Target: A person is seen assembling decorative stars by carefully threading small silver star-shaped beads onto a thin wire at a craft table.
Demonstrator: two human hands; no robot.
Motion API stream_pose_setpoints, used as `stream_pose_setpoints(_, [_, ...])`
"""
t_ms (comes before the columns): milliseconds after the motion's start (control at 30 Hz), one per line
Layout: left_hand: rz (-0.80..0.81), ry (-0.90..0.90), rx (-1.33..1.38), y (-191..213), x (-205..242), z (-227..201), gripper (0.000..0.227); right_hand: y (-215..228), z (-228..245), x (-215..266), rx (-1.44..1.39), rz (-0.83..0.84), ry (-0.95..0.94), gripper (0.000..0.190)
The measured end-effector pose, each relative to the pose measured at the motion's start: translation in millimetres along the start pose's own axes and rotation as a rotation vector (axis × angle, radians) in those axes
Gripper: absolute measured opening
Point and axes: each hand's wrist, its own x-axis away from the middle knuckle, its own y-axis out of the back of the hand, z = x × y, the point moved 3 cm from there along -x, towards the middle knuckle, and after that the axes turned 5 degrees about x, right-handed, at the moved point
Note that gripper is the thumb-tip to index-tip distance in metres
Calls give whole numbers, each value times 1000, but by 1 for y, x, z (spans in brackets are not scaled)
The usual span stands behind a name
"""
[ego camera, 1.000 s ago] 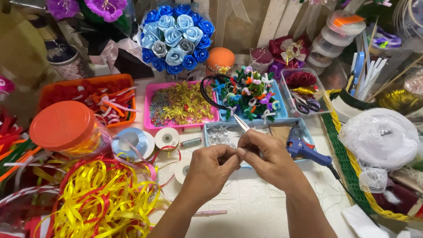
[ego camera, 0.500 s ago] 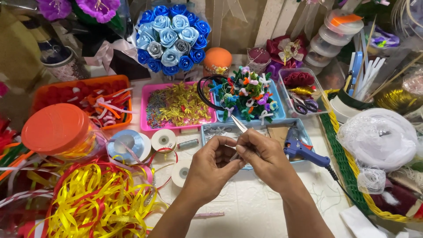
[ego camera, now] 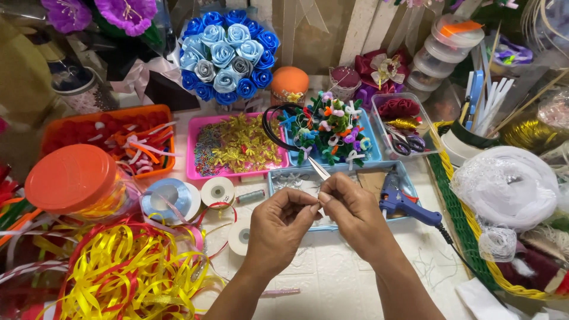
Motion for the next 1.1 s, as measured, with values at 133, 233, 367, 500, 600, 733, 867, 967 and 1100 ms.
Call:
stream_pose_setpoints(133, [2,-35,-26,2,-1,4,4,-2,-1,0,20,17,-12,14])
stream_pose_setpoints(233, [-7,-30,-90,5,-3,4,10,-3,0,0,39,31,11,13])
stream_pose_setpoints(367, [-20,19,-105,7,-4,5,8,1,8,3,162,14,152,12])
stream_pose_setpoints(500, [-53,59,-53,12,-4,4,6,4,21,8,314,65,345,12])
stream_pose_setpoints(600, [-34,65,-24,11,-3,0,5,1,27,10,424,-1,569,10])
stream_pose_setpoints(733, [-10,48,55,13,-3,1,6,0,26,10,417,-24,635,8])
stream_pose_setpoints(867, [4,118,133,11,-3,0,20,0,24,8,408,-58,632,7])
stream_pose_setpoints(967, [25,96,121,9,-3,1,31,1,22,8,390,-81,630,8])
stream_pose_setpoints(1100, [8,4,-53,8,0,-7,27,0,20,11,379,-94,590,9])
